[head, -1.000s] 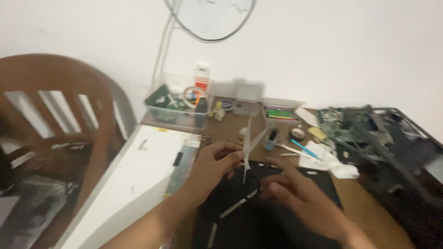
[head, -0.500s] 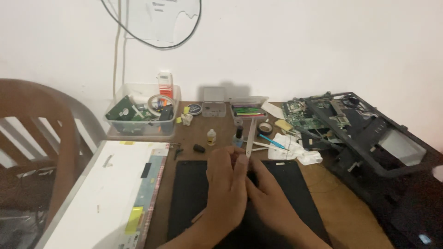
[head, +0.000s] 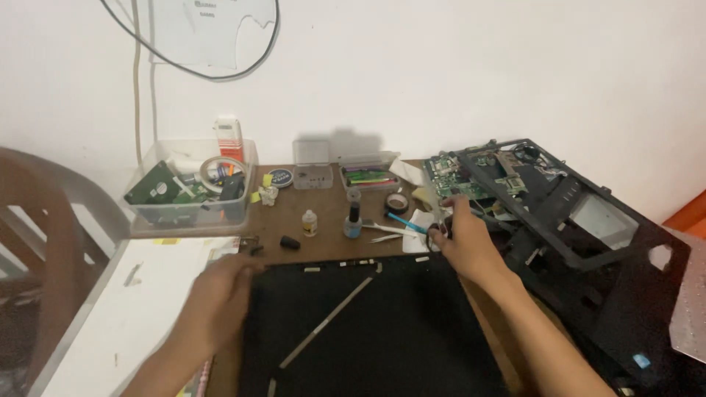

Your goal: Repairing and assembling laptop screen components, specifically taping a ribbon cable.

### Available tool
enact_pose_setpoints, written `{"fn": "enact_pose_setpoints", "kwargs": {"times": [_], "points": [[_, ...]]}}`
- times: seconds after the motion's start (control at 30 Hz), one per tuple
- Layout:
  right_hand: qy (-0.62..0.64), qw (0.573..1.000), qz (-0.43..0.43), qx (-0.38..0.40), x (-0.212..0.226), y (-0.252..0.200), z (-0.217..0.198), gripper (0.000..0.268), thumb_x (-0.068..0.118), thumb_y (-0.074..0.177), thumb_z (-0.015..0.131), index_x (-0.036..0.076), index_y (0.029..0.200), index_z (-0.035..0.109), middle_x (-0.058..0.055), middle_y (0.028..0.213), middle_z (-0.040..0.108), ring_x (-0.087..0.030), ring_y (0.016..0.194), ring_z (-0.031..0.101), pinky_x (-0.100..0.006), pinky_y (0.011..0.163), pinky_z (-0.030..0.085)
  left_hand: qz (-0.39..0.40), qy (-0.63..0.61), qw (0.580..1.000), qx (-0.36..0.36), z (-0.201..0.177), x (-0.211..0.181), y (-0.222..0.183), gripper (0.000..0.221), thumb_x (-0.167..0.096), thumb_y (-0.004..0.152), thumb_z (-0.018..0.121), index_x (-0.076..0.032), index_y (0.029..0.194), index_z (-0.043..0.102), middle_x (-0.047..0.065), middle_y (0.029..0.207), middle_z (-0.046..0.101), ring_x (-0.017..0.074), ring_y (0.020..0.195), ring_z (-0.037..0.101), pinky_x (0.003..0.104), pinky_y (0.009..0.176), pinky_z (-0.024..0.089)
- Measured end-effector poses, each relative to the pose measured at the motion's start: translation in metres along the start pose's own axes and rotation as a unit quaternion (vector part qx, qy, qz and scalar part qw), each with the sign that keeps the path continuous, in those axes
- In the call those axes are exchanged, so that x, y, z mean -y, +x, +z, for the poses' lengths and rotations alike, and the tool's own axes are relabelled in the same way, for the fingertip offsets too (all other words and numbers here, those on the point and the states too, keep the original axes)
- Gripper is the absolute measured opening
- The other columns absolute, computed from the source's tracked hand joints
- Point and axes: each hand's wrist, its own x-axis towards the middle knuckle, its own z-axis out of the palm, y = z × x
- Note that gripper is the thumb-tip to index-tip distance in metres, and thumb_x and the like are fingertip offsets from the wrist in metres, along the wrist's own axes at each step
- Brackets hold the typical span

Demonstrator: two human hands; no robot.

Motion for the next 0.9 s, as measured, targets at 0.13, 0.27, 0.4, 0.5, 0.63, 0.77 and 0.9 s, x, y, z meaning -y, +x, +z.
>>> {"fn": "enact_pose_setpoints", "kwargs": {"times": [0.13, 0.27, 0.4, 0.5, 0.63, 0.77, 0.9], "points": [[-0.014, 0.999, -0.011, -0.041, -0.005, 0.012, 0.004, 0.061, 0.014, 0.073, 0.084, -0.002, 0.122, 0.052, -0.024, 0.098, 0.071, -0.036, 0.084, 0.072, -0.044, 0.076, 0.056, 0.021, 0.029, 0.996, -0.077, 0.001, 0.011, -0.005, 0.014, -0.012, 0.086, 0.068, -0.005, 0.099, 0.070, 0.017, 0.096, 0.071, 0.0385, 0.095, 0.066, 0.045, 0.082, 0.052], [0.016, 0.998, -0.010, -0.052, -0.021, 0.025, -0.006, 0.061, 0.014, 0.072, 0.084, 0.001, 0.124, 0.055, -0.019, 0.098, 0.073, -0.029, 0.085, 0.073, -0.042, 0.079, 0.057, 0.005, 0.043, 0.998, -0.039, -0.005, -0.002, -0.005, 0.015, -0.013, 0.080, 0.074, -0.008, 0.094, 0.071, 0.012, 0.086, 0.071, 0.0347, 0.088, 0.066, 0.045, 0.079, 0.050], [-0.020, 0.995, 0.039, -0.089, -0.019, 0.039, -0.034, 0.052, 0.017, 0.082, 0.079, 0.004, 0.129, 0.062, -0.018, 0.100, 0.073, -0.029, 0.086, 0.071, -0.043, 0.076, 0.057, 0.047, 0.036, 0.997, -0.054, -0.010, -0.009, -0.005, 0.016, -0.012, 0.080, 0.074, -0.007, 0.093, 0.069, 0.012, 0.088, 0.070, 0.0348, 0.089, 0.063, 0.046, 0.078, 0.048], [-0.062, 0.992, 0.017, -0.107, -0.043, 0.058, -0.047, 0.050, 0.018, 0.086, 0.078, -0.001, 0.129, 0.063, -0.021, 0.102, 0.072, -0.031, 0.088, 0.070, -0.043, 0.078, 0.056, 0.031, 0.037, 0.998, -0.046, -0.006, -0.006, -0.006, 0.016, -0.013, 0.078, 0.074, -0.008, 0.092, 0.069, 0.011, 0.087, 0.070, 0.0340, 0.090, 0.064, 0.045, 0.078, 0.048], [-0.029, 0.991, 0.118, -0.064, -0.012, 0.059, -0.069, 0.052, 0.020, 0.093, 0.071, 0.000, 0.140, 0.059, -0.028, 0.094, 0.075, -0.035, 0.080, 0.075, -0.045, 0.073, 0.057, 0.044, 0.064, 0.996, -0.040, -0.007, -0.008, -0.008, 0.015, -0.015, 0.078, 0.074, -0.010, 0.091, 0.069, 0.009, 0.087, 0.068, 0.0334, 0.088, 0.063, 0.045, 0.077, 0.047], [-0.075, 0.993, 0.016, -0.086, -0.031, 0.075, -0.055, 0.050, 0.021, 0.089, 0.073, -0.006, 0.129, 0.062, -0.025, 0.103, 0.072, -0.035, 0.088, 0.071, -0.043, 0.079, 0.055, 0.052, 0.072, 0.996, -0.033, -0.007, -0.009, -0.007, 0.012, -0.017, 0.079, 0.073, -0.010, 0.089, 0.070, 0.008, 0.086, 0.068, 0.0326, 0.086, 0.062, 0.046, 0.077, 0.046], [-0.085, 0.995, 0.005, -0.045, -0.032, 0.088, -0.035, 0.052, 0.028, 0.089, 0.071, -0.006, 0.127, 0.061, -0.027, 0.106, 0.071, -0.038, 0.097, 0.069, -0.045, 0.086, 0.053, 0.044, 0.072, 0.996, -0.022, -0.010, -0.011, -0.007, 0.014, -0.019, 0.081, 0.072, -0.010, 0.092, 0.070, 0.010, 0.090, 0.068, 0.0328, 0.090, 0.061, 0.046, 0.079, 0.046]]}}
